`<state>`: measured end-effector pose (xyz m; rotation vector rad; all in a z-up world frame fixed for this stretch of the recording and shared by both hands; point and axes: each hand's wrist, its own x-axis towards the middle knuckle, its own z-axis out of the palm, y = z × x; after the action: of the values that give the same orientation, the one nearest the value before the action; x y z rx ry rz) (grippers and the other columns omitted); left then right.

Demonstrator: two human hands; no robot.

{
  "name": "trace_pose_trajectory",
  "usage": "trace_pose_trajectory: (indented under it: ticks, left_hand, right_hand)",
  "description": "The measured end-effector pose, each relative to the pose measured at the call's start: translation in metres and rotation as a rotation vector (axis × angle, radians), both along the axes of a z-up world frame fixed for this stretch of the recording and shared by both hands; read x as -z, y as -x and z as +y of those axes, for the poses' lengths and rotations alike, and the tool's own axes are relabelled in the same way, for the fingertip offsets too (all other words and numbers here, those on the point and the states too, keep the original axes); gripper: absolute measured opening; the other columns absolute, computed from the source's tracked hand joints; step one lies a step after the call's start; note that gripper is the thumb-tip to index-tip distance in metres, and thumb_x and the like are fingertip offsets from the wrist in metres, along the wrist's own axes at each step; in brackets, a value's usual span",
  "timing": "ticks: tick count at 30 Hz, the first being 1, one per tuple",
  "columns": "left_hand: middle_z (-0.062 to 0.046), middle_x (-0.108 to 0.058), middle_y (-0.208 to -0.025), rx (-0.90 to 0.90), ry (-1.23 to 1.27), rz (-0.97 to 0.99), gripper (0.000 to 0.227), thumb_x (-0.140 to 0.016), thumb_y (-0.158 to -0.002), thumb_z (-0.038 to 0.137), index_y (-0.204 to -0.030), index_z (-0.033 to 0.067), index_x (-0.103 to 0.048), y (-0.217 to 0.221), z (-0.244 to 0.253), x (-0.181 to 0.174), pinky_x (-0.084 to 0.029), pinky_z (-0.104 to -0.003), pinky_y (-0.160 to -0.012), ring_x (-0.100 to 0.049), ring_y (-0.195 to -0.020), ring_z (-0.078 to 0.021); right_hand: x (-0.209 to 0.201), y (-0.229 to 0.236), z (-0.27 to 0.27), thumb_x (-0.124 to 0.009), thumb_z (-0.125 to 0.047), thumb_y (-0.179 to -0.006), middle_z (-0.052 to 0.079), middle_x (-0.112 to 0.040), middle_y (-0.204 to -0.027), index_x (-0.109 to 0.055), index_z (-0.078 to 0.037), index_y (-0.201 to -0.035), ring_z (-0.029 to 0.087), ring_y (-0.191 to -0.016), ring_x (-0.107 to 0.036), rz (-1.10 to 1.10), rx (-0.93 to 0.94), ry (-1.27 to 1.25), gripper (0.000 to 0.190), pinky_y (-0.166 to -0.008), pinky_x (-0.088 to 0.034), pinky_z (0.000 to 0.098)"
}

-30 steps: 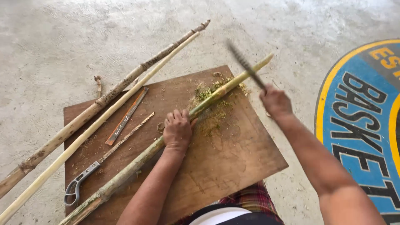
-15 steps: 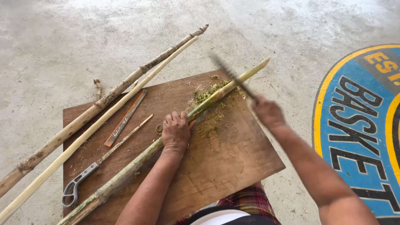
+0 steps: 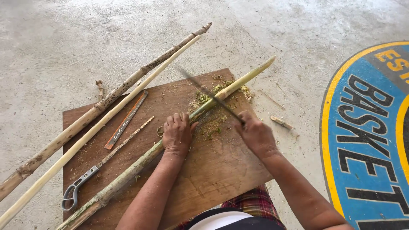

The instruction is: The person is scraping a long wooden stick with a knife on a wooden board.

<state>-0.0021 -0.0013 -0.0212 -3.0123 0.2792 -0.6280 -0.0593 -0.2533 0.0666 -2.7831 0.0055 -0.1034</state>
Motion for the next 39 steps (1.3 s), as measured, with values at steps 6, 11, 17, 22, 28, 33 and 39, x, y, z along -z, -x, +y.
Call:
trace_pose_trajectory:
  ticks: [6,11,17,22,28,33,39]
  left_hand:
    - [-0.007,-0.059,-0.09,-0.025,-0.01,0.219,0.059,-0.041,-0.101,0.066,-0.117,0.0107,-0.055,0.002,-0.003,-0.017,-0.058,-0.038,-0.061,-0.063,-0.081,-0.0208]
    - [-0.007,-0.061,-0.089,-0.006,0.066,0.276,0.059,-0.04,-0.1,0.065,-0.115,0.0115,-0.057,0.005,0.001,-0.028,-0.06,-0.037,-0.064,-0.065,-0.08,-0.0202]
    - [-0.01,-0.062,-0.092,-0.008,0.055,0.305,0.063,-0.037,-0.099,0.067,-0.109,0.0095,-0.06,0.006,0.003,-0.045,-0.06,-0.036,-0.068,-0.066,-0.086,-0.0216]
    - [-0.012,-0.065,-0.095,-0.013,0.096,0.282,0.068,-0.037,-0.099,0.07,-0.104,0.0072,-0.062,-0.006,0.011,-0.033,-0.06,-0.037,-0.075,-0.068,-0.09,-0.0245]
    - [-0.014,-0.065,-0.094,-0.006,0.138,0.322,0.063,-0.04,-0.098,0.068,-0.109,0.0088,-0.06,0.0,0.009,-0.047,-0.06,-0.04,-0.074,-0.07,-0.089,-0.0277]
    - [-0.014,-0.066,-0.094,0.017,0.178,0.21,0.058,-0.045,-0.099,0.065,-0.105,0.01,-0.06,-0.004,0.013,-0.036,-0.059,-0.042,-0.077,-0.07,-0.091,-0.0301]
    - [-0.012,-0.064,-0.088,0.002,0.12,0.169,0.057,-0.046,-0.097,0.064,-0.102,0.0094,-0.061,-0.001,0.007,-0.037,-0.06,-0.041,-0.07,-0.069,-0.084,-0.0286]
  right_hand:
    - [0.027,0.027,-0.053,-0.059,-0.048,-0.097,0.013,-0.065,-0.1,-0.043,-0.021,-0.136,0.028,-0.081,-0.073,0.016,0.207,0.028,0.051,-0.064,-0.064,0.0408]
    - [0.06,0.054,-0.07,-0.057,-0.056,-0.093,0.012,-0.062,-0.1,-0.043,-0.025,-0.135,0.029,-0.084,-0.072,-0.105,0.142,0.236,0.054,-0.066,-0.066,0.0414]
    - [0.047,0.043,-0.06,-0.042,-0.061,-0.098,0.014,-0.062,-0.095,-0.041,-0.025,-0.142,0.025,-0.066,-0.071,0.035,0.177,0.314,0.057,-0.048,-0.065,0.0377]
    - [0.058,0.021,-0.076,-0.033,-0.053,-0.107,0.012,-0.065,-0.075,-0.043,-0.018,-0.148,0.022,-0.052,-0.068,0.078,0.108,0.146,0.055,-0.044,-0.063,0.0358]
    - [0.029,0.006,-0.05,-0.038,-0.053,-0.103,0.014,-0.066,-0.07,-0.05,-0.021,-0.15,0.021,-0.047,-0.068,-0.066,-0.044,0.238,0.059,-0.041,-0.062,0.0379]
    - [0.039,-0.019,-0.066,-0.046,-0.057,-0.104,0.014,-0.075,-0.081,-0.062,-0.01,-0.135,0.026,-0.06,-0.073,-0.329,-0.063,0.218,0.058,-0.053,-0.062,0.0423]
    - [0.036,-0.037,-0.055,-0.046,-0.071,-0.097,0.009,-0.071,-0.066,-0.068,-0.011,-0.094,0.022,-0.053,-0.071,-0.315,-0.049,0.183,0.065,-0.049,-0.06,0.0392]
